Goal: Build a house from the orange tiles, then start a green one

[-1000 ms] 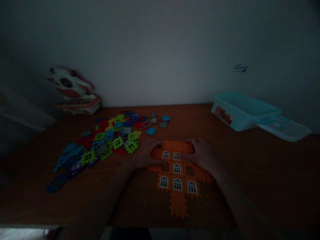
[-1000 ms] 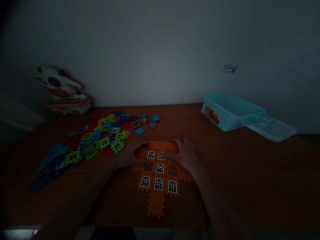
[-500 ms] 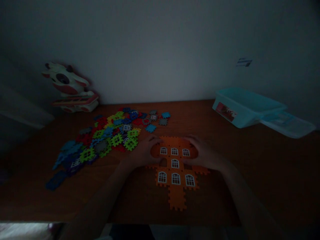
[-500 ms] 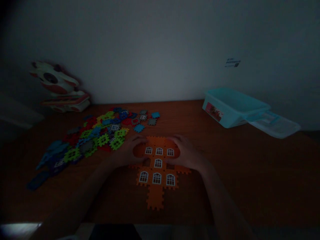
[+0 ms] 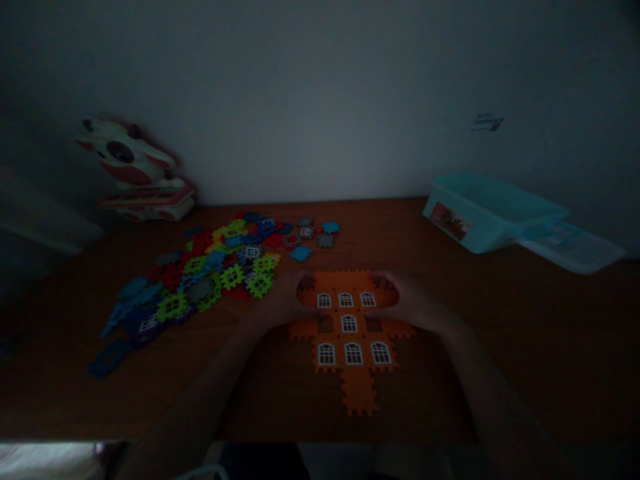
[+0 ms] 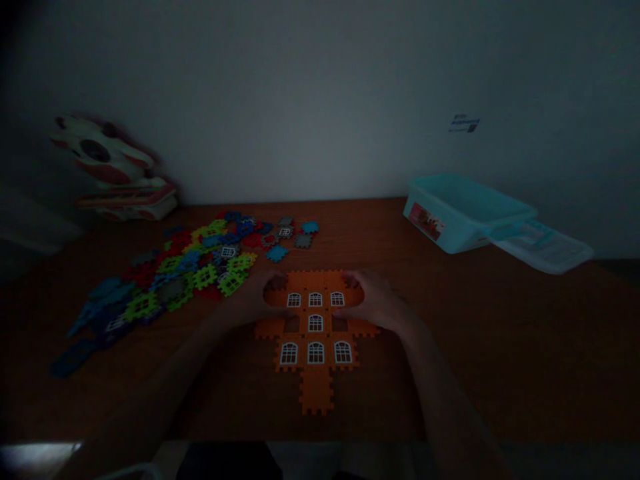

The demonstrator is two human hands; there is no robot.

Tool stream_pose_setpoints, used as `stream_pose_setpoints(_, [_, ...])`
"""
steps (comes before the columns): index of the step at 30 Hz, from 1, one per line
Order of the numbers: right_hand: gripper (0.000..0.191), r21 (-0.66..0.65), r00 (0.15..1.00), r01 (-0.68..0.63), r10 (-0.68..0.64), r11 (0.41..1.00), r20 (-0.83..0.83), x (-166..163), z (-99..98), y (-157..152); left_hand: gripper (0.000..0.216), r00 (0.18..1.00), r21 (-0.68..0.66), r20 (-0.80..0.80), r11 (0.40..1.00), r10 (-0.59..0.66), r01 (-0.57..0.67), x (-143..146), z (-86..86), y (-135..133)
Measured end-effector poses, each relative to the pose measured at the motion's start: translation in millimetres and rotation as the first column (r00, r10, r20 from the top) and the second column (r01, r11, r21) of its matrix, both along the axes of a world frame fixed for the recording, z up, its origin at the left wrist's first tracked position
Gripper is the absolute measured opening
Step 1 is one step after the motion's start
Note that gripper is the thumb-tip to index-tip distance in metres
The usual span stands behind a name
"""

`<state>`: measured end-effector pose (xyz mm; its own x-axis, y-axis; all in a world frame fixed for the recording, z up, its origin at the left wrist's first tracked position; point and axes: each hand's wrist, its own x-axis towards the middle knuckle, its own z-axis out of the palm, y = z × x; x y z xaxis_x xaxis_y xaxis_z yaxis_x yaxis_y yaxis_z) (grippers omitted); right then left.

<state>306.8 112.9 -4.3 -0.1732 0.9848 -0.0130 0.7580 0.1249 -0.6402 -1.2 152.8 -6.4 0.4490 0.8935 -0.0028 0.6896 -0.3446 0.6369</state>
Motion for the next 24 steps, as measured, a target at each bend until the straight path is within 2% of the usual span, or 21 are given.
stream_pose_setpoints(4, [0.067, 0.02, 1.0, -0.017, 0.017, 1.0, 0.015, -1.5, 0.0, 0.1, 0.072, 1.0, -0.021, 0.019, 1.0, 0.007, -0.007, 0.1, 1.3, -1.2])
stream_pose_setpoints(9, [0.061, 0.052, 1.0, -0.028, 0.027, 0.998, 0.011, -0.8, 0.7, -0.9, 0.063, 0.999, 0.016, 0.041, 0.999, -0.034, 0.033, 0.3, 0.5, -4.3])
stream_pose_setpoints(11, [0.06, 0.057, 1.0, -0.013, 0.015, 0.998, -0.027, 0.1, 0.9, -0.2, 0.059, 0.996, 0.047, 0.052, 0.997, -0.067, 0.064, 0.4, -0.6, -4.4])
stream_pose_setpoints(13, [0.058, 0.044, 0.991, 0.036, -0.03, 0.998, -0.131, 1.3, 0.9, 1.6, 0.054, 0.994, 0.079, 0.059, 0.993, -0.094, 0.09, 0.8, -2.0, -4.1])
stream_pose_setpoints(15, [0.054, -0.029, 0.951, 0.11, -0.114, 0.993, -0.287, 3.0, 1.1, 4.0, 0.052, 0.992, 0.099, 0.061, 0.99, -0.106, 0.1, 1.5, -3.7, -3.6])
stream_pose_setpoints(18, [0.046, -0.287, 0.812, 0.176, -0.304, 0.942, -0.498, 6.9, 2.3, 6.9, 0.053, 0.993, 0.121, 0.056, 0.988, -0.1, 0.092, 2.6, -6.6, -2.3])
stream_pose_setpoints(21, [0.038, -0.487, 0.702, 0.078, -0.395, 0.87, -0.592, 11.2, 4.7, 7.6, 0.054, 0.996, 0.142, 0.044, 0.988, -0.074, 0.067, 3.0, -8.9, 0.0])
stream_pose_setpoints(24, [0.034, -0.502, 0.73, -0.03, -0.325, 0.864, -0.602, 13.1, 7.3, 6.3, 0.058, 0.999, 0.151, 0.035, 0.988, -0.039, 0.033, 2.7, -9.0, 2.5])
